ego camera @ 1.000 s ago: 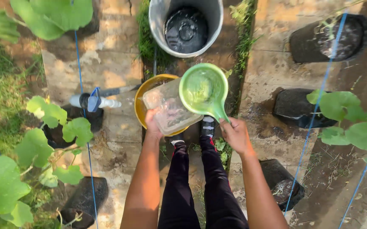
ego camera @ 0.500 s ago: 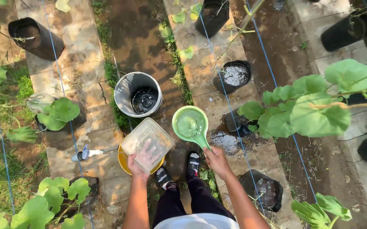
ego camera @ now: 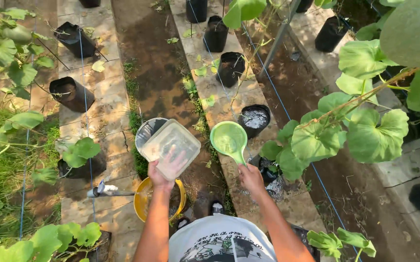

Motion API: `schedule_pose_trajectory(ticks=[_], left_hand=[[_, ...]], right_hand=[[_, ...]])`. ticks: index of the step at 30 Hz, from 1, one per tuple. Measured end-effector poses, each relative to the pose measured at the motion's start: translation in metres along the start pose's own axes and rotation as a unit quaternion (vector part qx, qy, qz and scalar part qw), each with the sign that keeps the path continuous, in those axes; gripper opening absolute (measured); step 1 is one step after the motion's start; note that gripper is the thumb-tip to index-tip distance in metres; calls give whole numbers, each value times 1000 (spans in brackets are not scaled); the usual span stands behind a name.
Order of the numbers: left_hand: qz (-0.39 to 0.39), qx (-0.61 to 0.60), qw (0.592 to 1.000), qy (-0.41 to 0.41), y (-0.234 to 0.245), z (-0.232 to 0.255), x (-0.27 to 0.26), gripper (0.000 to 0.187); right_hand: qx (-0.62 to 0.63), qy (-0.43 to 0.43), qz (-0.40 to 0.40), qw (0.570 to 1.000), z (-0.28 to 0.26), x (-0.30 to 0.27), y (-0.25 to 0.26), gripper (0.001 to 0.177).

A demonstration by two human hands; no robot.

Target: Watering potted plants in a garden or greenhouse using a plastic container and scoop.

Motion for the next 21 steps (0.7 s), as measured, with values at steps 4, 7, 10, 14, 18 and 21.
schedule_pose_trajectory(ticks=[4,7,10,14,18,21], left_hand=[[15,65,998,-10,-4,-1,13,87],[25,61,998,-14,-20,-10,16,85],[28,97,994,-36,-33,-7,29,84],[92,73,992,-52,-28,-7,44,83],[76,85,991,-71,-44,1,60,81],[76,96,988,-93,-41,18,76,80]], right_hand=[[21,4,-1,1000,-12,0,7,27],[31,3,-16,999,-24,3,7,26],[25,12,-36,999,-36,14,10,28],[18,35,-43,998,-59,25,15,29],[-7,59,-59,996,-90,39,4,28],[-3,33,-65,997,-102,52,-6,31]])
Point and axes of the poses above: each hand's wrist, its own x-axis towards the middle knuckle, its own y-axis out of the back of the hand, z = x × y, the point moved 8 cm from there along x, towards the middle knuckle, and after that the axes turned 8 degrees about -z, right-handed, at the moved point
